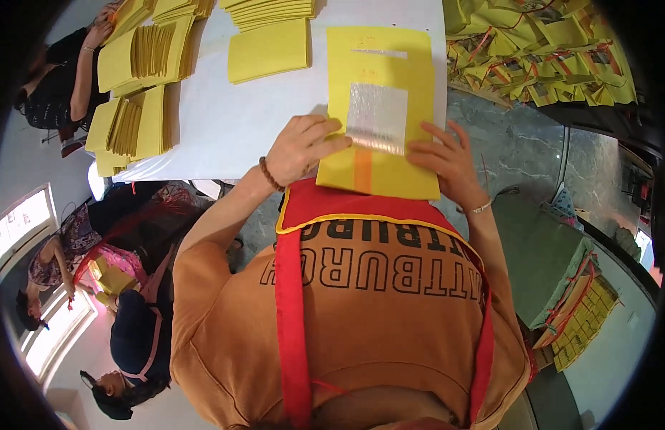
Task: Folding and stacking yellow joss paper with foil centers at a workshop table.
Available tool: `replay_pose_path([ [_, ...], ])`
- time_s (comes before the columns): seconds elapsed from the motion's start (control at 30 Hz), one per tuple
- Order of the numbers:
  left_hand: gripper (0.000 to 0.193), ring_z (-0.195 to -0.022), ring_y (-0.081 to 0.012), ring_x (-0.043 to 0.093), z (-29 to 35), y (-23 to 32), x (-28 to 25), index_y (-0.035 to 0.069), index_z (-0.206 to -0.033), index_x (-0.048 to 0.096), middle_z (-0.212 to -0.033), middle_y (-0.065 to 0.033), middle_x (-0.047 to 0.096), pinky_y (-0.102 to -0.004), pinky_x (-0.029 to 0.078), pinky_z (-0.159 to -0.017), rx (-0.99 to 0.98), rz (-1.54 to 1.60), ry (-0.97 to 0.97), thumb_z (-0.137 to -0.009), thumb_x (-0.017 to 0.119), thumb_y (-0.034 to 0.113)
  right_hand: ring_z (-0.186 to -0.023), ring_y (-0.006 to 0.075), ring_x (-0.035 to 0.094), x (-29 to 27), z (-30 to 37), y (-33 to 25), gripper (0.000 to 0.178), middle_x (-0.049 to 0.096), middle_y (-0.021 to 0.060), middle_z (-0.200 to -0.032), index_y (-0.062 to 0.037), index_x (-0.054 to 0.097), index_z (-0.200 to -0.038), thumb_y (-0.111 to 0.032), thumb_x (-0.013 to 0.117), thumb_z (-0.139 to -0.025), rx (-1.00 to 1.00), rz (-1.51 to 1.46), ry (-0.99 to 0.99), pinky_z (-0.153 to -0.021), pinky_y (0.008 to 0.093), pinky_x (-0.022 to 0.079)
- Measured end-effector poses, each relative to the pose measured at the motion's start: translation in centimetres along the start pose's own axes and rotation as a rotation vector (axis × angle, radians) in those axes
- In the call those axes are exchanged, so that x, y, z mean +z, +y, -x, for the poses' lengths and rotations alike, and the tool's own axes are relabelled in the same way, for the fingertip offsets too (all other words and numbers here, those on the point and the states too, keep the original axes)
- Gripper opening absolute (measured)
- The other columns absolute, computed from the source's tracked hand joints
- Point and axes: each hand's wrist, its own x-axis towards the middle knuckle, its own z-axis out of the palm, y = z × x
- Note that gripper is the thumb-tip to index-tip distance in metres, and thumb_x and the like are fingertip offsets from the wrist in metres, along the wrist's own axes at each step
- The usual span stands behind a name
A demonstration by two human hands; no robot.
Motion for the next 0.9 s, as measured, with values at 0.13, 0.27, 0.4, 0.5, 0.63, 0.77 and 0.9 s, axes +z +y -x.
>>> replay_pose_path([
  [0.13, 0.026, -0.096, -0.0239, 0.053, 0.9, 1.2, -0.2, 0.008, -0.101, 0.061, -0.100, -0.0065, 0.059, -0.0342, 0.040, -0.081, -0.153, 0.196, -0.010, -0.076, 0.057, 0.013, -0.103, 0.0262, 0.056, 0.3, 0.3, -1.0, 0.023, 0.062, 0.0060, -0.102, -0.0108, 0.063, -0.098, -0.008, 0.062, -0.075, 0.068, -0.483, -0.037, -0.087, 0.0388, 0.044],
  [0.27, 0.018, -0.090, -0.0267, 0.055, 0.4, 1.3, -0.4, 0.006, -0.096, 0.062, -0.091, -0.0098, 0.060, -0.0349, 0.043, -0.075, -0.270, 0.284, 0.009, -0.080, 0.055, 0.013, -0.090, 0.0265, 0.061, 0.3, -0.4, -1.0, 0.023, 0.062, 0.0106, -0.099, -0.0063, 0.060, -0.104, -0.009, 0.060, -0.082, 0.352, -0.554, -0.032, -0.077, 0.0324, 0.049],
  [0.4, 0.020, -0.070, -0.0237, 0.056, -1.0, 0.3, 1.3, 0.001, -0.096, 0.062, -0.080, -0.0124, 0.062, -0.0310, 0.044, -0.063, -0.813, 0.583, -0.073, -0.088, 0.052, 0.017, -0.081, 0.0194, 0.063, 2.6, -1.9, -1.3, 0.030, 0.062, 0.0134, -0.097, -0.0051, 0.056, -0.112, -0.011, 0.061, -0.083, 0.761, -0.908, 0.265, -0.071, 0.0285, 0.048],
  [0.5, 0.026, -0.062, -0.0148, 0.053, -2.1, -0.4, 2.5, -0.002, -0.099, 0.062, -0.076, -0.0090, 0.063, -0.0268, 0.042, -0.058, -0.993, 0.948, 0.097, -0.090, 0.052, 0.021, -0.072, 0.0122, 0.060, 2.6, -2.8, -1.6, 0.039, 0.064, 0.0144, -0.093, -0.0046, 0.051, -0.120, -0.012, 0.061, -0.083, 0.781, -0.954, 0.424, -0.065, 0.0246, 0.046],
  [0.63, 0.029, -0.059, -0.0041, 0.047, -2.9, -0.3, 2.5, -0.004, -0.096, 0.061, -0.068, -0.0013, 0.059, -0.0223, 0.039, -0.053, -1.128, 1.134, 0.166, -0.090, 0.055, 0.024, -0.059, 0.0132, 0.052, 2.1, -3.5, -1.6, 0.042, 0.059, 0.0143, -0.074, -0.0053, 0.051, -0.123, -0.013, 0.061, -0.083, 0.789, -0.494, 0.246, -0.057, 0.0259, 0.043],
  [0.77, 0.029, -0.055, -0.0037, 0.045, -3.1, -1.1, 2.7, -0.003, -0.087, 0.061, -0.061, 0.0007, 0.055, -0.0219, 0.037, -0.049, -1.127, 0.998, 0.089, -0.088, 0.057, 0.026, -0.050, 0.0151, 0.045, 2.5, -3.8, -1.5, 0.041, 0.052, 0.0148, -0.062, -0.0052, 0.053, -0.122, -0.013, 0.060, -0.082, 0.859, -0.478, 0.285, -0.052, 0.0293, 0.041],
  [0.9, 0.032, -0.050, -0.0051, 0.042, -3.1, -0.7, 3.2, -0.001, -0.075, 0.059, -0.056, 0.0014, 0.050, -0.0238, 0.034, -0.045, -1.130, 0.953, 0.175, -0.086, 0.060, 0.028, -0.050, 0.0152, 0.043, 3.2, -3.8, -1.2, 0.041, 0.052, 0.0148, -0.062, -0.0042, 0.052, -0.122, -0.013, 0.060, -0.082, 0.855, -0.484, 0.325, -0.052, 0.0294, 0.040],
])
